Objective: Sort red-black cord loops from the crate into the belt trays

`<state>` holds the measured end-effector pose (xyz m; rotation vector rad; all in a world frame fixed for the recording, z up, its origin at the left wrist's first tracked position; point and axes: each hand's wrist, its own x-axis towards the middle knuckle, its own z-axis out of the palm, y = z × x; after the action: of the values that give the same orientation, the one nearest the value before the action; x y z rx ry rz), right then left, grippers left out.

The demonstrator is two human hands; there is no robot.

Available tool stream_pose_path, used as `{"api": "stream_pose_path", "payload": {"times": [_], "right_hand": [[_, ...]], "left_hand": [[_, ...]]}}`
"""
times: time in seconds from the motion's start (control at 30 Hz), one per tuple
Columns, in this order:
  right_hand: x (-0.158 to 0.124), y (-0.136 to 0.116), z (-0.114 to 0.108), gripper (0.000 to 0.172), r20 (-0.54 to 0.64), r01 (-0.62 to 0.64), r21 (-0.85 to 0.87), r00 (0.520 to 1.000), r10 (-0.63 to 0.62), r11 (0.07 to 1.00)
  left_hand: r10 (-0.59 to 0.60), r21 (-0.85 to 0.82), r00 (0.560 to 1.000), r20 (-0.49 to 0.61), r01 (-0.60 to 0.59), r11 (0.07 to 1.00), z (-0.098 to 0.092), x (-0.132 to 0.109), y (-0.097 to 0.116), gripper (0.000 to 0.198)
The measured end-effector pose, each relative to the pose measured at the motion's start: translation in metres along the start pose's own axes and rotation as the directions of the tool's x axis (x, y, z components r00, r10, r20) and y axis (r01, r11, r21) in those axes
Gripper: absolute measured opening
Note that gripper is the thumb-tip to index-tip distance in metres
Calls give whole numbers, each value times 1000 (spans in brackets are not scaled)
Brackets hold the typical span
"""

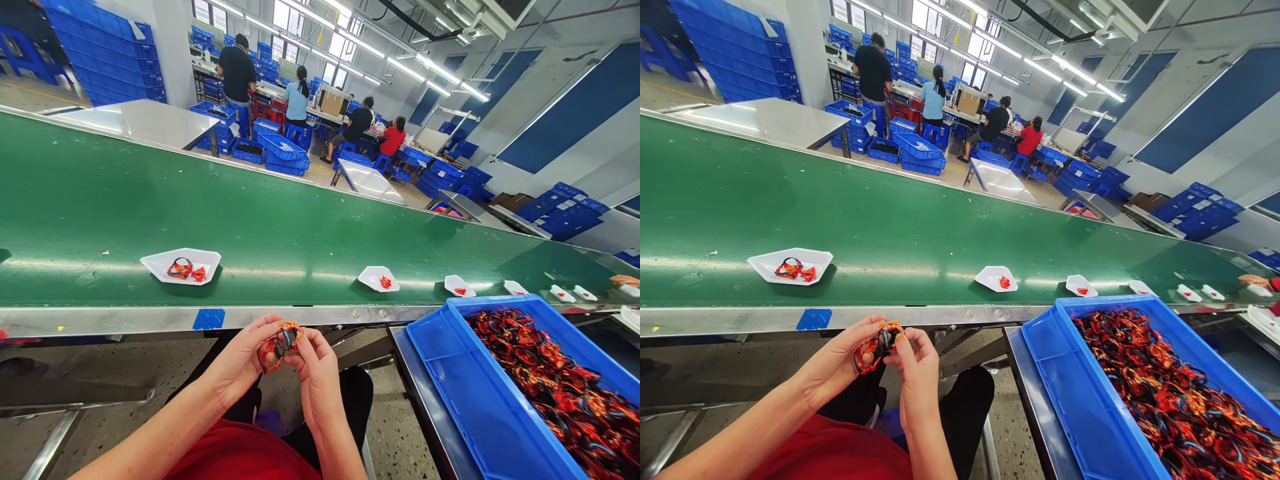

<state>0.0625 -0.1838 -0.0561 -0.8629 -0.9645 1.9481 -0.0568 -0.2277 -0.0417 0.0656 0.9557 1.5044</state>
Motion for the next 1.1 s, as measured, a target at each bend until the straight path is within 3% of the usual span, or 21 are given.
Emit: {"api": "stream_pose_path", "payload": {"times": [0.2, 0.4, 0.57, 0.73, 0.93, 1.1], "right_hand": [[-2, 1, 0, 16, 1, -43, 88, 999, 43, 995], [-1, -1, -1, 21, 28, -190, 287, 981, 190, 939], [-1, -1, -3, 24, -5, -239, 406, 964, 264, 882], [1, -4, -5, 23, -24, -330, 496, 919, 393, 803], [3, -10, -5, 14, 26, -396, 548, 888, 459, 737], [3, -10, -7, 14, 18, -415, 531, 877, 480, 739]], "left_hand": [[-60, -85, 998, -25, 57, 995, 0, 3, -4, 4], [-124, -138, 989, -86, 112, 984, 6, 0, 0, 10], [-155, -181, 981, -119, 132, 975, 6, 0, 0, 10], [-145, -190, 987, -65, 131, 973, 4, -1, 0, 7], [-166, -179, 985, -41, 156, 971, 2, 0, -1, 8], [-153, -187, 987, -43, 142, 972, 1, 1, -1, 6]]}}
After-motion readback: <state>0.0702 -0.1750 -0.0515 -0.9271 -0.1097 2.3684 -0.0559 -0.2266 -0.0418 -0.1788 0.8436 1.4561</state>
